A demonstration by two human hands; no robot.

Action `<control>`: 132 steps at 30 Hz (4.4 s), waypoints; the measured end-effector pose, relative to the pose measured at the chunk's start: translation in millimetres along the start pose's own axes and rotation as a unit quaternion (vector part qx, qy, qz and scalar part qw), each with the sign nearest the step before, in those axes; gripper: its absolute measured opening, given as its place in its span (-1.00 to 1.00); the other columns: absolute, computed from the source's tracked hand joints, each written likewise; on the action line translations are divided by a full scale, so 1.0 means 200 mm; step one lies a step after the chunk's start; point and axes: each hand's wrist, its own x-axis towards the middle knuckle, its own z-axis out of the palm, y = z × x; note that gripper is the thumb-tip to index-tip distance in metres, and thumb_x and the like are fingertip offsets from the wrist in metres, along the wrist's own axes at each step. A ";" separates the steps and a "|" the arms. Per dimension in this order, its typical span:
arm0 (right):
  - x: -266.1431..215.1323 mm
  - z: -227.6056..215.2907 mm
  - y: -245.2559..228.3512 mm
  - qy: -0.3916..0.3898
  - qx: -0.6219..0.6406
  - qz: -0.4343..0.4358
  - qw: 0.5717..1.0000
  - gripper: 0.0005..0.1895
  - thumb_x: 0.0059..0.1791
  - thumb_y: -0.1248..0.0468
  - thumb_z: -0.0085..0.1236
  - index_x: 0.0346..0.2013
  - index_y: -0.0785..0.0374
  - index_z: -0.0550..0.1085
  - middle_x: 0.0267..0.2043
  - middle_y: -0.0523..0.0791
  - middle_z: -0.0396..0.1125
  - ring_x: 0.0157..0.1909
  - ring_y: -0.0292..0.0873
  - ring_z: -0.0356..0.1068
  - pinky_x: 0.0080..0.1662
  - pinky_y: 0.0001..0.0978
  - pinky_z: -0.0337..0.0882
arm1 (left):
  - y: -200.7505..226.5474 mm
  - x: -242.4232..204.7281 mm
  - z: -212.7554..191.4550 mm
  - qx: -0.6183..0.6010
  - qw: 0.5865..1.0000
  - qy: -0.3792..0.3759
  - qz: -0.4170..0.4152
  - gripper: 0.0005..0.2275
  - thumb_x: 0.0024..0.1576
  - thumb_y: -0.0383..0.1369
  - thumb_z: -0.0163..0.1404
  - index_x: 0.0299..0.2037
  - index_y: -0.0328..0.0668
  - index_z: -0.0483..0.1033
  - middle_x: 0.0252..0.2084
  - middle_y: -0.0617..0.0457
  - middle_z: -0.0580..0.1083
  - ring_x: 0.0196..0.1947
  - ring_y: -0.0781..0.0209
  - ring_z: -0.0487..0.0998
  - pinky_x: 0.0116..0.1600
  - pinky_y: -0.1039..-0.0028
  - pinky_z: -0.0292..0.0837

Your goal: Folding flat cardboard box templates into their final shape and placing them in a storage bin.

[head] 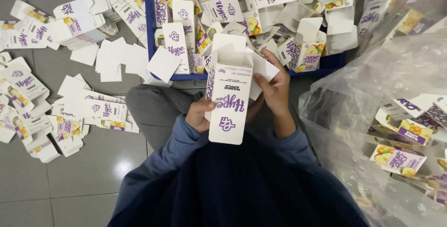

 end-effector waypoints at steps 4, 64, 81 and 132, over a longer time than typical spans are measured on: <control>-0.03 -0.03 0.04 0.005 -0.094 -0.014 0.995 -0.55 -0.09 0.47 0.26 0.11 0.33 0.55 0.01 0.11 0.50 0.07 -0.14 0.42 0.14 -0.22 0.42 | 0.01 0.00 0.04 -0.010 1.000 -0.004 -0.010 -0.54 0.01 -0.42 0.04 0.15 -0.45 0.39 -0.12 -0.47 0.55 -0.16 -0.39 0.62 -0.07 -0.16 0.53; -0.24 0.53 0.18 -0.091 -0.308 -0.272 0.907 -0.79 -0.06 0.51 0.32 -0.16 0.27 0.70 -0.26 -0.03 0.55 -0.29 0.01 0.55 -0.28 -0.24 0.52 | 0.18 -0.07 0.08 0.435 0.766 0.292 0.374 -0.81 0.26 -0.36 0.05 -0.20 -0.41 0.59 -0.41 -0.21 0.61 -0.32 0.32 0.60 -0.34 0.46 0.55; -0.19 0.35 0.24 -0.017 0.012 0.092 0.995 -0.75 -0.01 0.51 0.27 -0.09 0.51 0.42 -0.26 0.13 0.48 -0.36 -0.09 0.55 -0.41 -0.34 0.64 | 0.31 -0.04 0.20 0.368 0.906 0.107 0.180 -0.68 0.38 -0.35 -0.14 0.28 -0.29 0.41 -0.02 -0.15 0.59 -0.02 0.14 0.61 0.11 0.25 0.56; -0.03 0.38 0.59 -0.185 -0.247 0.003 0.951 -0.78 0.06 0.33 0.30 -0.03 0.37 0.63 -0.44 0.08 0.46 -0.62 -0.20 0.30 -0.57 -0.36 0.26 | 0.90 -1.13 -1.10 0.341 0.616 0.586 0.400 -0.63 0.08 -0.25 0.28 0.02 -0.23 0.51 -0.14 -0.14 0.60 -0.11 -0.02 0.67 0.03 0.16 0.58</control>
